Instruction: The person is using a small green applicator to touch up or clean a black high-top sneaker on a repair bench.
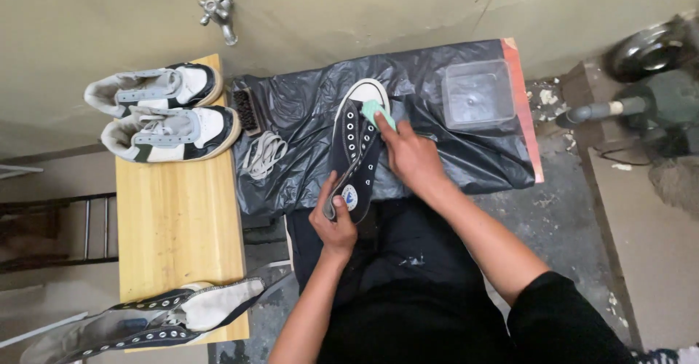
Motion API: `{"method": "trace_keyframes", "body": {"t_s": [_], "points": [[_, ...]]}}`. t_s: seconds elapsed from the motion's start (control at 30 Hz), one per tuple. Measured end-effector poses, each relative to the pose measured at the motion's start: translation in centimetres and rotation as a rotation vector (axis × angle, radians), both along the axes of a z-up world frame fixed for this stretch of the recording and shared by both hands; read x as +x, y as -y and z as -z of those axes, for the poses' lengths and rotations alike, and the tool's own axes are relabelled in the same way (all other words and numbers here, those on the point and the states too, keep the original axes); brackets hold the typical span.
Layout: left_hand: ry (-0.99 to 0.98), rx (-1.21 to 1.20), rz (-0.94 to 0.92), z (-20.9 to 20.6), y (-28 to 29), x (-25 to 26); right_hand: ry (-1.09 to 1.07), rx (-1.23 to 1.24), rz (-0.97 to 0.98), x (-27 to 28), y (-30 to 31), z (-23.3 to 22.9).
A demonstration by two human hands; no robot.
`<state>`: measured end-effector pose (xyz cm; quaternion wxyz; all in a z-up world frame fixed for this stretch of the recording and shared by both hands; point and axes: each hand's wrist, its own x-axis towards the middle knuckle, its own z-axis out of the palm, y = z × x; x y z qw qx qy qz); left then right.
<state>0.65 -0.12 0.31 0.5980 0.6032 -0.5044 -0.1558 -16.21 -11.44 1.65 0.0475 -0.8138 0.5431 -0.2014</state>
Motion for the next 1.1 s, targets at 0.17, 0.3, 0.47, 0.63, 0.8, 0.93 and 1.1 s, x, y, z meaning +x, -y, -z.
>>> {"method": "trace_keyframes", "body": {"t_s": [0.17,0.3,0.47,0.63,0.8,0.93,1.1], "points": [[-0.052,0.001,-0.103,0.7,0.7,-0.7,0.017,0.063,-0.031,1.2,-6.8,1.8],[-0.088,-0.006,-0.123,1.0,0.7,-1.0,0.122,0.156,-0.091,1.2,-12.2,1.3],[-0.078,-0.007,-0.135,0.5,0.4,-1.2,0.336,0.333,-0.131,-2.1,-10.1,0.2],[-0.042,-0.023,-0.145,-0.2,0.3,-1.7,0.353,0.136,0.043,-2.6,-1.1,1.0],[0.008,-0.034,-0.161,0.6,0.4,-1.4,0.037,-0.104,0.085,-0.1,3.0,2.2],[-0.026,-0.047,-0.141,0.2,0.4,-1.4,0.010,-0.015,0.009,-0.2,-1.7,2.1],[-0.041,-0.053,-0.140,0.8,0.5,-1.1,0.206,0.313,-0.182,-1.3,-7.9,-1.1]]}}
